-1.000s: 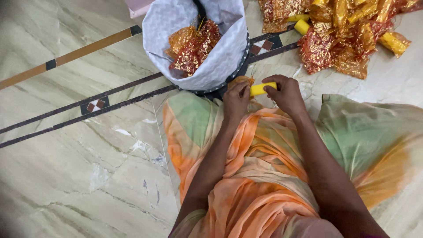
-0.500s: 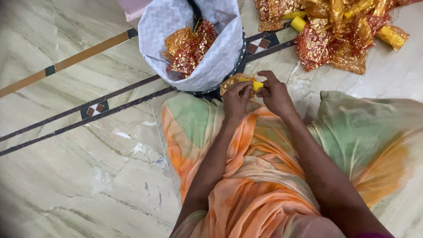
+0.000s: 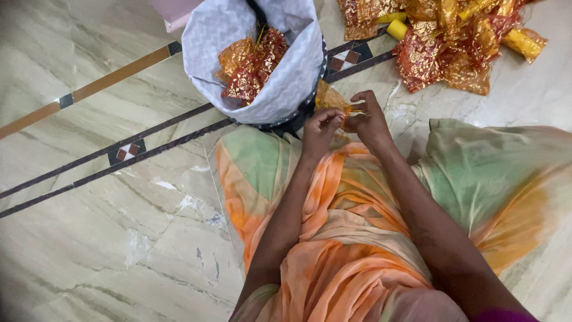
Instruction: The person sits on the floor and wraps small yellow cylindrical objects with red and gold patterned paper. They fold the paper around each cylinder and place the wrapped items into a white cloth bag.
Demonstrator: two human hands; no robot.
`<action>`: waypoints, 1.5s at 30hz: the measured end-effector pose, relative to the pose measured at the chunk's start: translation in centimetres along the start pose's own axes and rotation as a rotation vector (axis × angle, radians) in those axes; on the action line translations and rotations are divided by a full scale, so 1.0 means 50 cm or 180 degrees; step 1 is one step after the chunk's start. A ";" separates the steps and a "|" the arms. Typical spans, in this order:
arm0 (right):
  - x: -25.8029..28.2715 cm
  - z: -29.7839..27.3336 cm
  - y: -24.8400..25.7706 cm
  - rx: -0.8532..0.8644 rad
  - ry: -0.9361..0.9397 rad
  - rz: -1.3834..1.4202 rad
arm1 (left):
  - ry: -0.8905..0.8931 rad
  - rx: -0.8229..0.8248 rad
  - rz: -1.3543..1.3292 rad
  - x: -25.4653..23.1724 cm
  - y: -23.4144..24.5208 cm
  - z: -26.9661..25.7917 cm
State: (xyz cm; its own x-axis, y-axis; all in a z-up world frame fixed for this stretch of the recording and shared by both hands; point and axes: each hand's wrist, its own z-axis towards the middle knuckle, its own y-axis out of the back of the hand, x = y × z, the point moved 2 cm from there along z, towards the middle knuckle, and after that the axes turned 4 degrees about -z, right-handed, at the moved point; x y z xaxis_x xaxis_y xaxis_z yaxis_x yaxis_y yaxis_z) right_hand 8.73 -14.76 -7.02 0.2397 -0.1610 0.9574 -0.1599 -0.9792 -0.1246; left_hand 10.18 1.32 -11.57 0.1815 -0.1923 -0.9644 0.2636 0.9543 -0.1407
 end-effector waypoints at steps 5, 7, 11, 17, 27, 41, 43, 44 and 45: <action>-0.022 0.031 0.020 0.0374 0.0375 -0.0654 | 0.0518 0.0007 -0.0128 -0.093 -0.008 0.015; -0.031 0.032 0.025 0.0495 0.0404 -0.0682 | -0.0059 -0.0290 0.1088 -0.163 0.002 0.019; -0.018 0.023 0.014 0.0735 0.0174 -0.0747 | -0.1386 -0.0001 0.2593 -0.199 0.004 0.025; 0.018 0.009 0.015 0.0518 -0.0198 -0.0293 | 0.0389 -0.0429 0.0323 -0.031 0.053 0.026; 0.019 -0.001 0.012 0.0692 -0.0087 -0.1768 | 0.0563 -0.0911 -0.0589 0.047 0.081 0.027; 0.061 -0.012 0.025 0.0370 -0.0229 -0.0164 | 0.0811 -0.1047 -0.0806 0.044 0.088 0.032; 0.064 -0.019 0.024 0.0244 -0.0319 -0.0117 | 0.0819 -0.1065 -0.0863 0.045 0.089 0.028; 0.064 -0.019 0.025 0.0197 -0.0314 -0.0159 | 0.0822 -0.1071 -0.0884 0.045 0.090 0.027; 0.065 -0.017 0.025 0.0154 -0.0304 -0.0204 | 0.0817 -0.1079 -0.0905 0.044 0.090 0.028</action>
State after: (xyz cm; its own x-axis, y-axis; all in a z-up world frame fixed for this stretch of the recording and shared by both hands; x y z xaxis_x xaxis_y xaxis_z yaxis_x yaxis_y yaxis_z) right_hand 8.51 -16.38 -3.85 0.3383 -0.1065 0.9350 -0.0954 -0.9923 -0.0785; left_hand 13.07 4.88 -14.02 -0.1024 -0.4334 -0.8953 -0.0613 0.9011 -0.4292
